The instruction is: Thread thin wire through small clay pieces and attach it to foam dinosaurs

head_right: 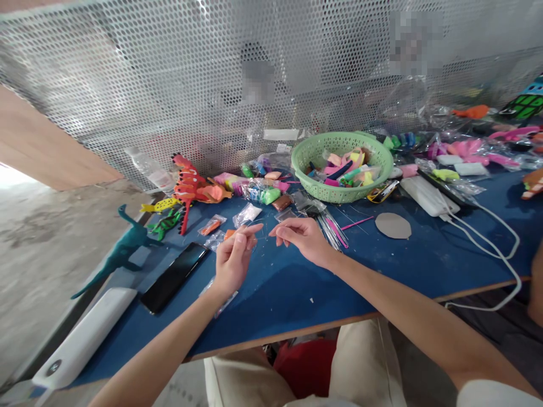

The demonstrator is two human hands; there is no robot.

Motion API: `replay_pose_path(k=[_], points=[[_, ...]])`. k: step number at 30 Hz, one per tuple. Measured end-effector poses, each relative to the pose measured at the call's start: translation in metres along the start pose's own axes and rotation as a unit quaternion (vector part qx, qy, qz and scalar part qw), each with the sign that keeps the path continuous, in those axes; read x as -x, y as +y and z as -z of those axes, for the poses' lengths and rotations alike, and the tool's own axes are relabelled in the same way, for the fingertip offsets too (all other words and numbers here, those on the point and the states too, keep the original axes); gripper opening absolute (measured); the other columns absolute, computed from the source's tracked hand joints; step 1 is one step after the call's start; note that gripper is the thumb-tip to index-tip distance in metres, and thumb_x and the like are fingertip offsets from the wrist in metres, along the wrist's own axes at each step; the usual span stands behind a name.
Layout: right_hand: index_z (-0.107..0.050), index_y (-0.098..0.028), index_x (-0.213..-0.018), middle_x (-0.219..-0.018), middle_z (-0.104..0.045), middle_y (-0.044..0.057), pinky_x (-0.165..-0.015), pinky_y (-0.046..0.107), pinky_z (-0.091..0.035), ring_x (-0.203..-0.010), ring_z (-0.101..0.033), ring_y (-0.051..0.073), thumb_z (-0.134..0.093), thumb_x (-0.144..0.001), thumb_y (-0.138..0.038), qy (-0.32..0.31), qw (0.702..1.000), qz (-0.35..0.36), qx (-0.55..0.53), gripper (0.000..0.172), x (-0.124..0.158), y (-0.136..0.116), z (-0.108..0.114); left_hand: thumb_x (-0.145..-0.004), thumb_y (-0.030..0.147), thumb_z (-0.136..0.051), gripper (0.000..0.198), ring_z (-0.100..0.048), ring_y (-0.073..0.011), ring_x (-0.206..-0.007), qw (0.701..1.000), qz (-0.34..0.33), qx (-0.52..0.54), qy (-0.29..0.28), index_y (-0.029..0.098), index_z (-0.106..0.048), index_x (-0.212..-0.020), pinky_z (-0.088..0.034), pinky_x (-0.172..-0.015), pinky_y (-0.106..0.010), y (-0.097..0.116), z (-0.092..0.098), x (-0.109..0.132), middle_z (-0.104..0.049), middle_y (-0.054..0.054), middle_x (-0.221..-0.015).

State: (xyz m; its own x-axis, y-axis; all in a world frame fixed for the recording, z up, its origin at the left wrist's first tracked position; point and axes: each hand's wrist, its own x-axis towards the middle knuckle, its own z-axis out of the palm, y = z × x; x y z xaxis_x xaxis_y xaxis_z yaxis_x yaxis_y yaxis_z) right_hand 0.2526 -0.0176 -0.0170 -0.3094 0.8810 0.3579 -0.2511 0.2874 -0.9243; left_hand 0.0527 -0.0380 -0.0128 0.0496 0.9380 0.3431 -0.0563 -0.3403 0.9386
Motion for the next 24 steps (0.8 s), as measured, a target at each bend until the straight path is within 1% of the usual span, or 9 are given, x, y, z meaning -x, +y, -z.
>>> replay_pose_path(k=[4, 8, 12, 16, 20, 24], points=[[-0.078, -0.019, -0.091, -0.071, -0.068, 0.001, -0.061, 0.026, -0.043, -0.062, -0.055, 0.011, -0.068, -0.093, -0.036, -0.003, 1.0, -0.005, -0.005, 0.02, 0.0, 0.0005, -0.0002, -0.095, 0.058, -0.053, 0.049, -0.045, -0.0154, -0.068, 1.0, -0.018, -0.019, -0.015, 0.017, -0.08, -0.095, -0.04, -0.067, -0.031, -0.0011, 0.0009, 0.0, -0.051, -0.003, -0.069], [-0.078, -0.018, -0.091, -0.071, -0.067, 0.001, -0.061, 0.026, -0.043, -0.062, -0.054, 0.011, -0.068, -0.093, -0.037, -0.001, 1.0, -0.004, -0.015, 0.02, -0.0001, 0.0004, -0.0007, -0.101, 0.049, -0.049, 0.045, -0.044, -0.0142, -0.069, 0.997, -0.031, 0.033, -0.056, 0.017, -0.078, -0.088, -0.036, -0.065, -0.029, -0.003, 0.0014, -0.0003, -0.05, -0.003, -0.071], [-0.078, -0.019, -0.093, -0.072, -0.067, 0.002, -0.062, 0.026, -0.043, -0.063, -0.055, 0.011, -0.068, -0.094, -0.036, -0.006, 1.0, -0.003, -0.018, 0.02, -0.0001, 0.0, -0.0011, -0.101, 0.047, -0.049, 0.043, -0.045, -0.0141, -0.068, 0.996, -0.022, 0.068, -0.057, 0.017, -0.076, -0.086, -0.034, -0.063, -0.028, -0.0042, 0.0013, -0.0004, -0.051, -0.003, -0.071], [-0.078, -0.019, -0.096, -0.074, -0.069, 0.003, -0.062, 0.027, -0.044, -0.063, -0.055, 0.011, -0.067, -0.094, -0.037, -0.032, 0.999, 0.002, -0.022, 0.021, 0.0004, -0.0008, -0.0011, -0.101, 0.047, -0.049, 0.043, -0.047, -0.0143, -0.069, 0.993, -0.013, 0.094, -0.062, 0.017, -0.074, -0.083, -0.035, -0.064, -0.028, -0.0013, 0.0003, -0.0004, -0.053, -0.004, -0.071], [-0.078, -0.018, -0.097, -0.079, -0.071, 0.004, -0.064, 0.027, -0.045, -0.065, -0.056, 0.012, -0.065, -0.096, -0.038, -0.067, 0.998, 0.006, -0.017, 0.023, 0.0016, -0.0016, -0.0008, -0.104, 0.043, -0.044, 0.047, -0.05, -0.0161, -0.071, 0.987, -0.014, 0.132, -0.091, 0.016, -0.072, -0.078, -0.034, -0.064, -0.029, 0.0038, -0.0009, -0.0006, -0.056, -0.005, -0.069], [-0.078, -0.019, -0.102, -0.086, -0.071, 0.006, -0.065, 0.028, -0.045, -0.068, -0.056, 0.012, -0.061, -0.098, -0.041, -0.108, 0.994, 0.019, -0.01, 0.028, 0.0023, 0.0001, -0.0001, -0.105, 0.039, -0.039, 0.048, -0.049, -0.0175, -0.069, 0.98, -0.032, 0.154, -0.119, 0.016, -0.071, -0.076, -0.035, -0.067, -0.033, 0.0057, -0.0008, -0.0006, -0.056, -0.006, -0.065]])
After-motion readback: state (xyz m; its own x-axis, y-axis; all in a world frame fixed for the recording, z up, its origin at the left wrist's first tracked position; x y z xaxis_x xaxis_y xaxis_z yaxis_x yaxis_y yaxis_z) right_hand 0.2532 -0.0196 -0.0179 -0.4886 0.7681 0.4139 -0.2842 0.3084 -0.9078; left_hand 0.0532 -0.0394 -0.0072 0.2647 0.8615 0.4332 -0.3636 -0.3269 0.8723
